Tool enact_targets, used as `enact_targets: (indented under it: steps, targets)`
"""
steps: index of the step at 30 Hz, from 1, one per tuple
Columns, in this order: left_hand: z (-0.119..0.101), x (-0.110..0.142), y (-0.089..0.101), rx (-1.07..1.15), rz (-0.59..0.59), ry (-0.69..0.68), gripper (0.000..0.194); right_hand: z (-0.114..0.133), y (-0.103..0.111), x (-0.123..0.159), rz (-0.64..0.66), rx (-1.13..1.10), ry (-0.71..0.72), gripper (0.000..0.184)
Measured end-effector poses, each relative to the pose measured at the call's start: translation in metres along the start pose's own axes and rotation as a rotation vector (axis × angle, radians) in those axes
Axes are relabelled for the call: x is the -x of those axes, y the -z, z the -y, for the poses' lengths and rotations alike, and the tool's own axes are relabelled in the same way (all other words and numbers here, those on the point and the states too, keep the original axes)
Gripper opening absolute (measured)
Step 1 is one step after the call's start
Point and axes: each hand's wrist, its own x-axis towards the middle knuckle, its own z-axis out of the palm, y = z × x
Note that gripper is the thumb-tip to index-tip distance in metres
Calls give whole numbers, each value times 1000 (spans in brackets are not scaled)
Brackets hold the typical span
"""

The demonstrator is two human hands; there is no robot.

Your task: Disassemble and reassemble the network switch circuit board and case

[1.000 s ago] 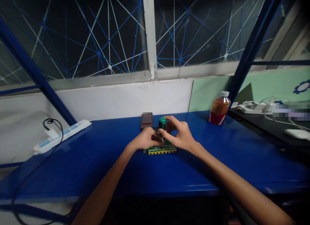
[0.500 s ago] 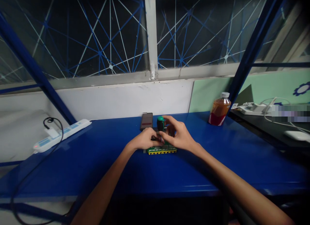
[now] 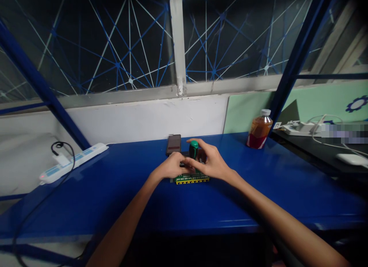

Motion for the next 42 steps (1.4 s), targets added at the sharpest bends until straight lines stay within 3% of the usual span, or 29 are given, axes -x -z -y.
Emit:
enact_targets:
  steps: [6,13,42]
  targets:
    - [-3,0,2,-7,-16,-48,17,1,1,0,55,-115,-20,42]
    - [-6,1,3,-15,-26,-34,21,-4,-2,0,2,-97,-25,41]
    - [-8,2,2,-63,0,-33,25,-4,-2,0,35,-147,-39,39]
